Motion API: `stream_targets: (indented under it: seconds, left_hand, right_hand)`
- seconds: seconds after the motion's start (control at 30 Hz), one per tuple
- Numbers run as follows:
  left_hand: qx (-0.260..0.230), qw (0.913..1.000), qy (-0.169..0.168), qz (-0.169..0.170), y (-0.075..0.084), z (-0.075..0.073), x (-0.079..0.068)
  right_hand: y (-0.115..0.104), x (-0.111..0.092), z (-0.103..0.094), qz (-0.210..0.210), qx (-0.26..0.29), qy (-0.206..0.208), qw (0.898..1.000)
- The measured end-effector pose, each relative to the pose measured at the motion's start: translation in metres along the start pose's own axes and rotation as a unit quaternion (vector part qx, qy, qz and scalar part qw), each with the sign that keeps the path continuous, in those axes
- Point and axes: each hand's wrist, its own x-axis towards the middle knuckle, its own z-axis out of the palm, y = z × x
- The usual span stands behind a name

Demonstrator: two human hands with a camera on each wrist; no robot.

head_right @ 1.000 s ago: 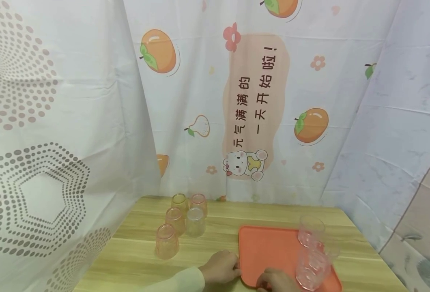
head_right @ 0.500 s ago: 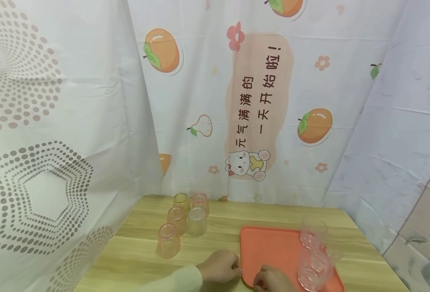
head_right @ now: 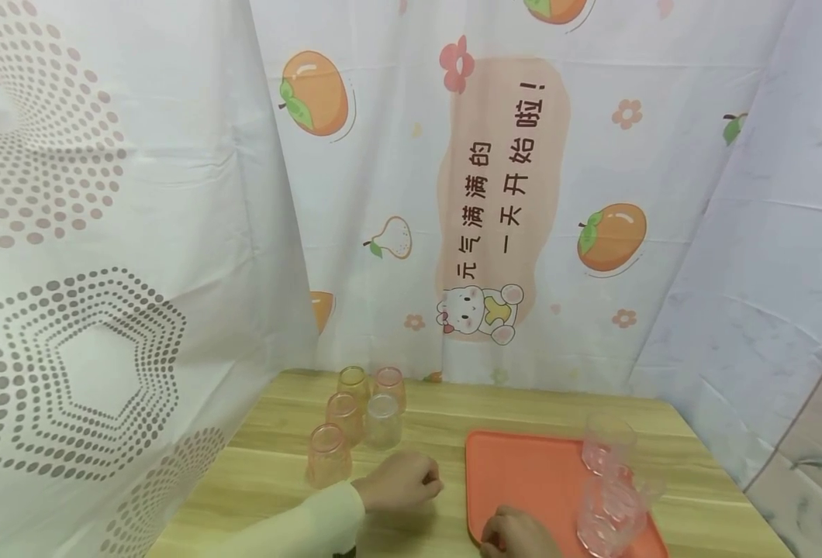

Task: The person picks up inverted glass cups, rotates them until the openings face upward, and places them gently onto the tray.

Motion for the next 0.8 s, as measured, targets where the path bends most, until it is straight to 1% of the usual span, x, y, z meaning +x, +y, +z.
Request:
stream_targets:
  seconds: [0.07, 0.17, 0.3, 0.37, 0.53, 0.67, 0.8]
  left_hand:
    - [0.005, 1.0000, 0.006, -0.002, -0.004, -0.008, -0.001]
    - [-0.003, 0.9999, 0.010, -0.012, -0.009, -0.021, -0.003]
    - [-0.025, 0.9994, 0.019, -0.017, -0.014, -0.035, -0.007]
    - [-0.010, 0.9995, 0.030, -0.006, -0.019, -0.041, -0.010]
    - [-0.015, 0.9986, 0.047, 0.019, -0.034, -0.053, -0.014]
    - [-0.058, 0.9967, 0.043, 0.035, -0.045, -0.060, -0.017]
    - [-0.069, 0.9962, 0.032, 0.042, -0.054, -0.068, -0.020]
  right_hand:
    - [-0.001, 0.001, -0.001, 0.000, 0.001, 0.000, 1.000]
    - [-0.002, 0.002, -0.001, -0.002, 0.002, 0.000, 1.000]
    - [-0.003, 0.002, 0.001, 0.006, 0.012, -0.002, 1.000]
    - [-0.003, 0.003, 0.002, 0.012, 0.017, -0.003, 1.000]
    - [-0.003, 0.004, 0.004, 0.024, 0.028, -0.007, 0.999]
    - [-0.003, 0.005, 0.005, 0.037, 0.031, -0.010, 0.999]
    - [-0.004, 0.005, 0.004, 0.044, 0.044, -0.019, 0.998]
